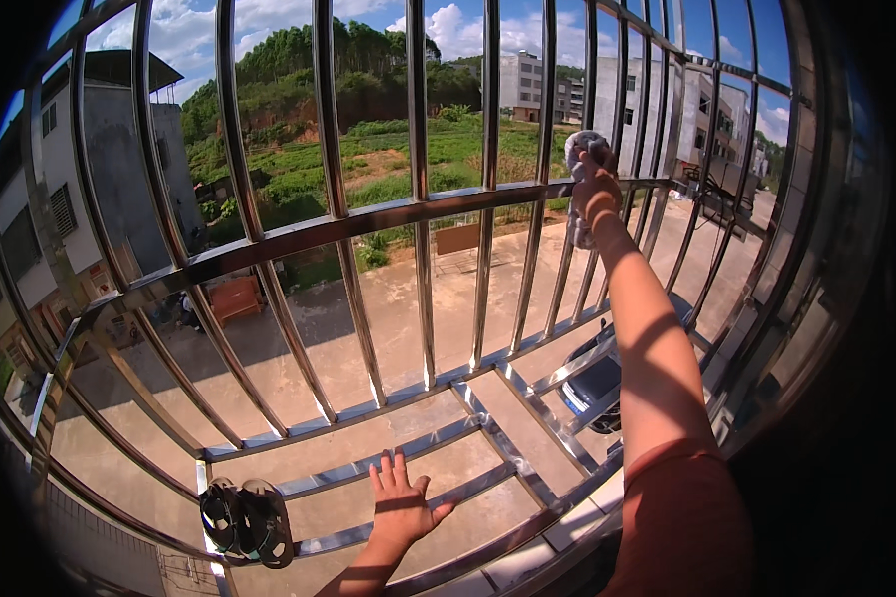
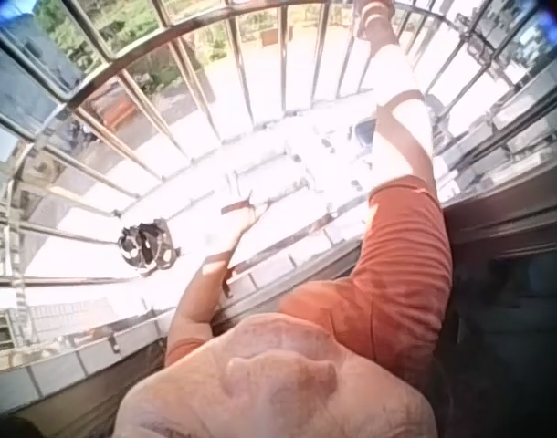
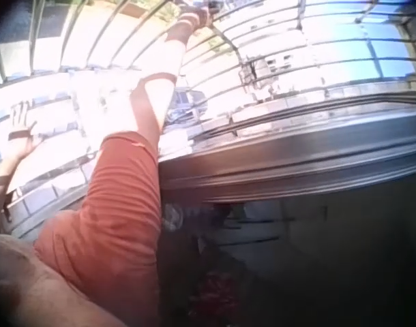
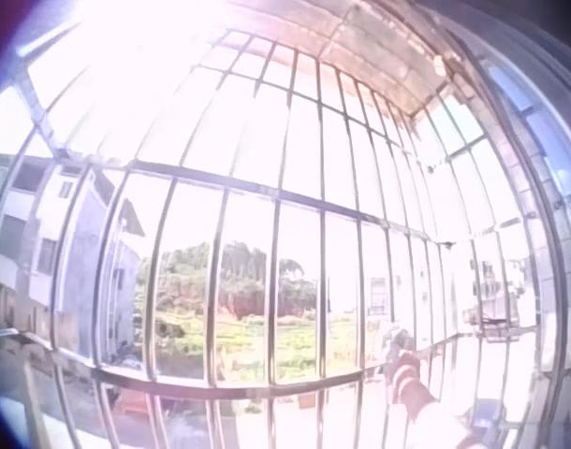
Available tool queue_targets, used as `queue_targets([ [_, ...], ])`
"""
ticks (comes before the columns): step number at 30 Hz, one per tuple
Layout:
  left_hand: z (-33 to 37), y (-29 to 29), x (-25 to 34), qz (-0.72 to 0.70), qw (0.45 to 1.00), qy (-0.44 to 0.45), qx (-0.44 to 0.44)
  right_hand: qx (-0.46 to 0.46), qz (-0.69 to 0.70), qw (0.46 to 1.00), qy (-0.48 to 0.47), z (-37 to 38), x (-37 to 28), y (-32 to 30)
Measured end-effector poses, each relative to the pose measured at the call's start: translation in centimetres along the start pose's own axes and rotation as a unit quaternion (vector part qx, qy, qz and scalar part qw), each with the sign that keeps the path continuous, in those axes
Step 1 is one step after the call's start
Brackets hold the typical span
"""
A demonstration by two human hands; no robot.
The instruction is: The recorder cleans a window, window frame, and balcony railing using a wet cloth.
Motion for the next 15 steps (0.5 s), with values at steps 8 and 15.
queue_targets([
  [8, -0.1, -0.1, -0.8, -0.013, 0.999, -0.030, 0.020, -0.161, -0.210, 0.964, -0.010, -0.5, -2.9, -1.7],
  [15, -0.7, -1.4, -0.5, 0.019, 0.999, -0.045, 0.004, 0.180, 0.030, 0.983, -0.006, 5.1, 8.3, 1.6],
])
Point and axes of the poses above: each hand's wrist, its own z-axis towards the middle knuckle, its own y-axis out of the palm, x = y × z, the point moved 6 cm from there along z, towards the middle knuckle
